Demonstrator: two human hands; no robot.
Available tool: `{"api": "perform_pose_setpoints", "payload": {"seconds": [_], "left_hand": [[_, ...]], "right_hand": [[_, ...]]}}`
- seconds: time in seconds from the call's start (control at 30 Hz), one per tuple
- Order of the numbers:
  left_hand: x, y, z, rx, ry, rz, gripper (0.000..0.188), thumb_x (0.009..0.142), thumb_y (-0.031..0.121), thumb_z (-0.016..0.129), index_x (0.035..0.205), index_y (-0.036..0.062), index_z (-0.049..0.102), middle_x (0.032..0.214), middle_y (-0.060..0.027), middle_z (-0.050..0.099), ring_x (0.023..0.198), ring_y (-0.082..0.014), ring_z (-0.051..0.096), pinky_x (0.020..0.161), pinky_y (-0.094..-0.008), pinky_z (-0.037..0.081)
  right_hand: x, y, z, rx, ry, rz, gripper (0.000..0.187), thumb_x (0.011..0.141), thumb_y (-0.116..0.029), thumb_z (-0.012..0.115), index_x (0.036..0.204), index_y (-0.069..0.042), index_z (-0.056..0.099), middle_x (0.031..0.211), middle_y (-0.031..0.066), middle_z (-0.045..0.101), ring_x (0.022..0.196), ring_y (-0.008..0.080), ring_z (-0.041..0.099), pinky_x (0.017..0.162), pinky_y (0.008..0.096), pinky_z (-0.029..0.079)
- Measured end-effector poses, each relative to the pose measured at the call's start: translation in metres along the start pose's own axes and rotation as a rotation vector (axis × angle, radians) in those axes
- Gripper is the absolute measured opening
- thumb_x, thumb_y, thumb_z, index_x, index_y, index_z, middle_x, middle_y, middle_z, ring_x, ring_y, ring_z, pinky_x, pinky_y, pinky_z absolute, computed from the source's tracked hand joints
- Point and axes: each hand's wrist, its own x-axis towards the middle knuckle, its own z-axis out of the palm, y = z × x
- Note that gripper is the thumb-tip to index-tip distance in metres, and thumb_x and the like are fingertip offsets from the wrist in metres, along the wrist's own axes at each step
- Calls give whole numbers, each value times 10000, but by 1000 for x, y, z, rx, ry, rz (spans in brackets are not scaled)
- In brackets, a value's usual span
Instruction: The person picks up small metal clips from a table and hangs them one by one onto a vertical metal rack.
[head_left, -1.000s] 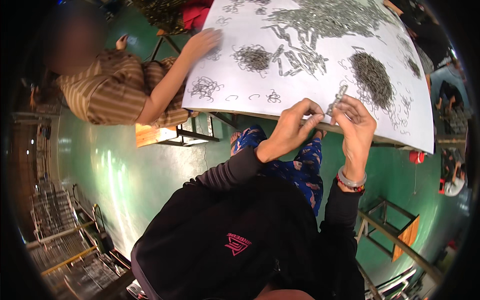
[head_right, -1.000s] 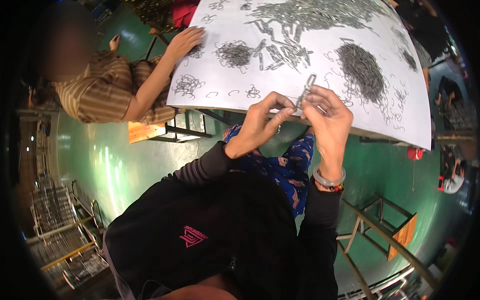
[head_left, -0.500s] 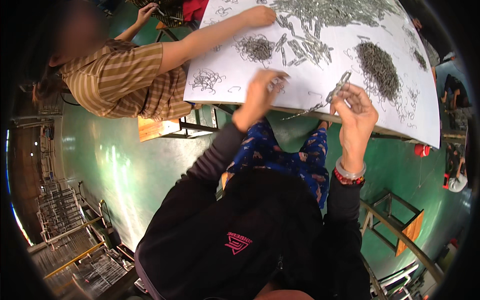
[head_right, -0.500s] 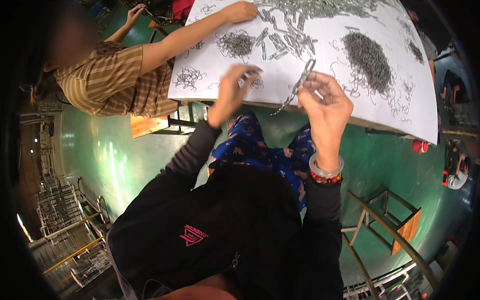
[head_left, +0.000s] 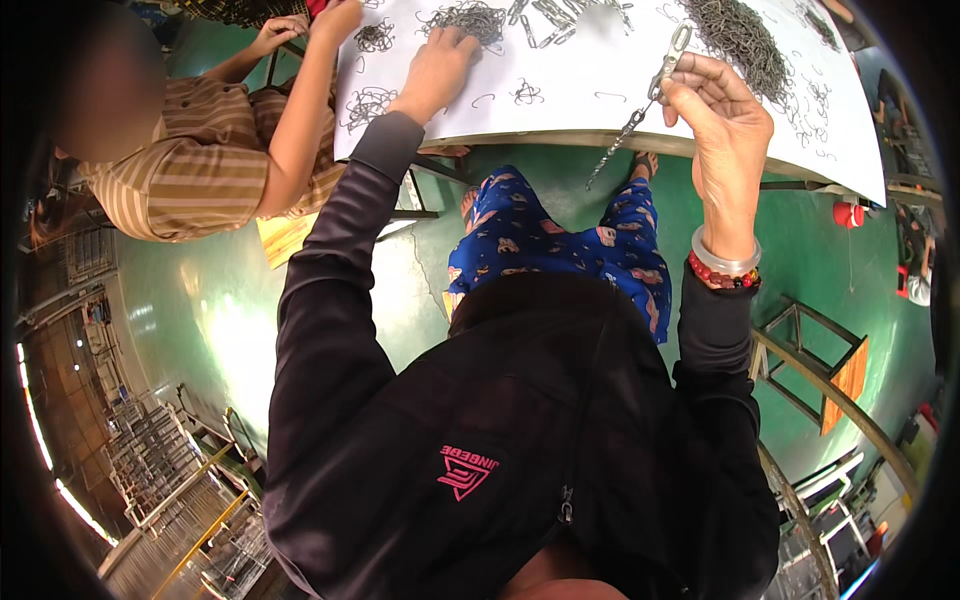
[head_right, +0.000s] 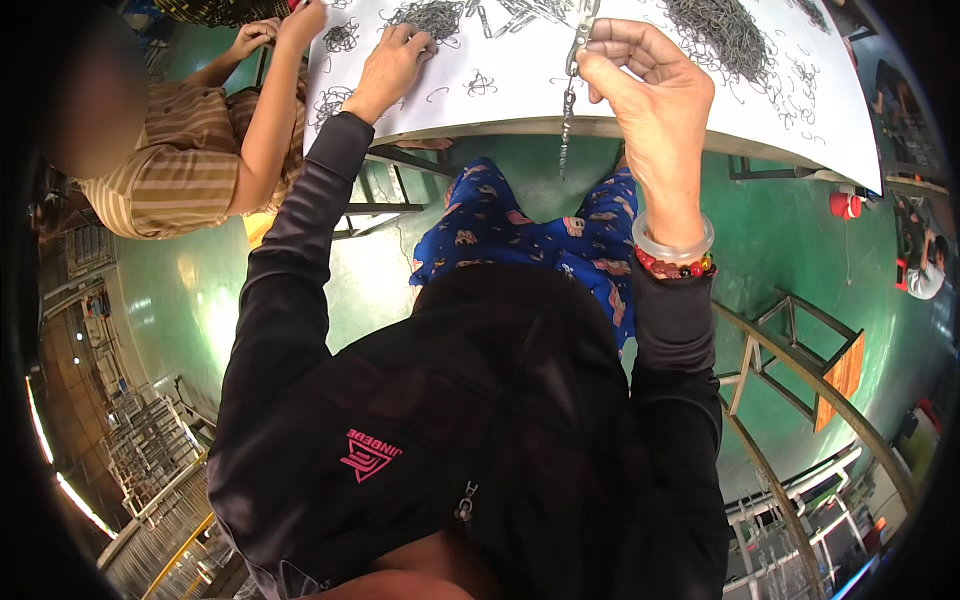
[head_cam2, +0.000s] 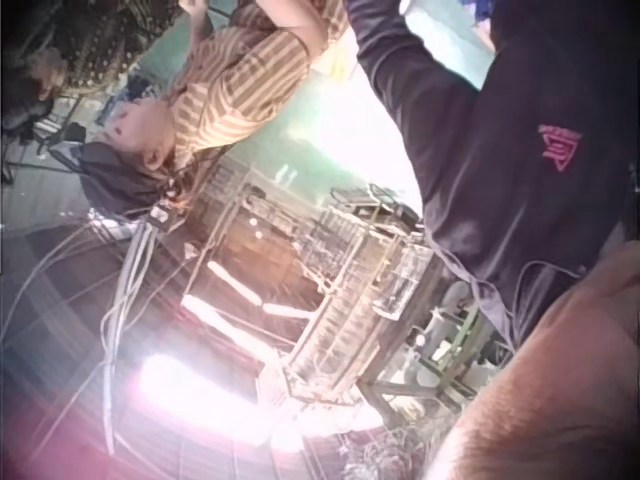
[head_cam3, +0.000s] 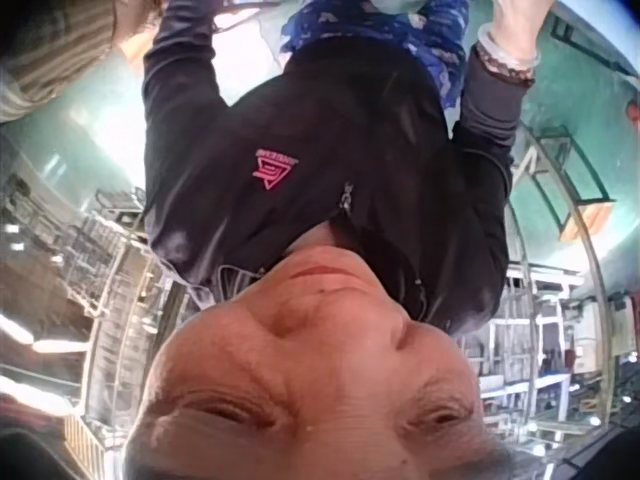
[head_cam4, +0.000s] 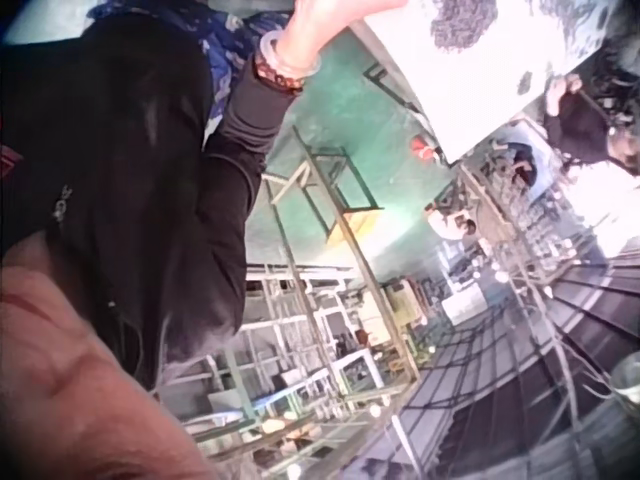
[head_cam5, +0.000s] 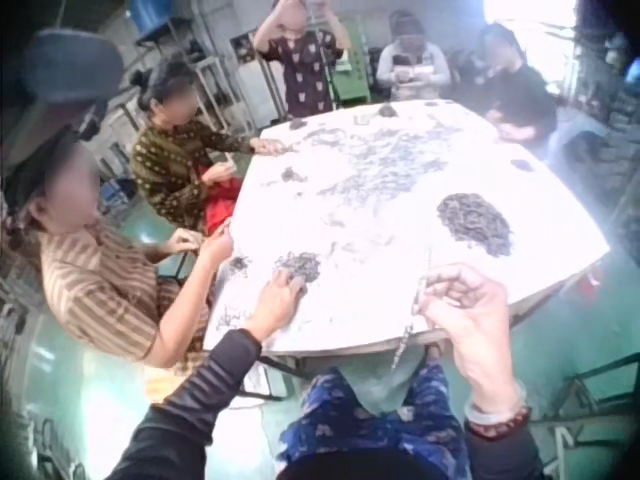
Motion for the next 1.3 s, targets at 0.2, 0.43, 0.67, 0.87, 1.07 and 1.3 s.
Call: {"api": "perform_pose_setpoints", "payload": {"seconds": [0.2, 0.43, 0.67, 0.87, 1.07, 1.3], "left_hand": [[10, -11, -10, 66, -13, 163, 218, 761, 88, 546, 967, 32, 591, 1050, -195, 539, 997, -355, 521, 840, -409, 456], [2, -1, -6, -111, 2, -9, 111, 790, 76, 518, 896, 51, 537, 882, -124, 528, 883, -308, 507, 730, -405, 441], [27, -1, -7, -80, -52, 88, 148, 716, 98, 638, 857, 64, 603, 870, -85, 552, 898, -278, 514, 778, -367, 452], [38, -14, -14, 9, 1, 181, 89, 768, 97, 553, 844, 51, 559, 867, -95, 527, 878, -271, 513, 744, -376, 451], [83, -25, -33, -47, 172, -153, 70, 815, 46, 512, 877, 27, 535, 831, -139, 540, 852, -324, 524, 701, -416, 454], [40, -71, 18, -144, 57, -245, 39, 796, -9, 487, 785, -36, 513, 733, -262, 574, 722, -428, 563, 639, -498, 430]], "right_hand": [[-13, -26, -6, -170, 18, 153, 166, 761, -73, 621, 905, 8, 643, 771, 10, 631, 672, 47, 527, 611, 195, 435], [-11, 3, -14, 67, -51, 127, 183, 766, 27, 610, 949, 33, 605, 786, 7, 603, 697, 53, 560, 615, 190, 465], [-10, 3, -19, -16, -84, 119, 171, 775, 26, 643, 943, 24, 612, 812, 5, 607, 749, 39, 558, 686, 182, 477], [-16, 9, -10, 27, -52, 96, 174, 761, -19, 645, 927, 32, 628, 778, 3, 604, 705, 38, 535, 662, 189, 464], [-11, -4, -18, -69, -67, 75, 174, 756, -24, 640, 921, 33, 627, 771, 4, 600, 699, 38, 526, 648, 181, 456], [-12, 1, -5, 0, -113, 101, 174, 750, 6, 626, 923, 27, 624, 737, -42, 566, 677, 1, 489, 609, 155, 416]]}}
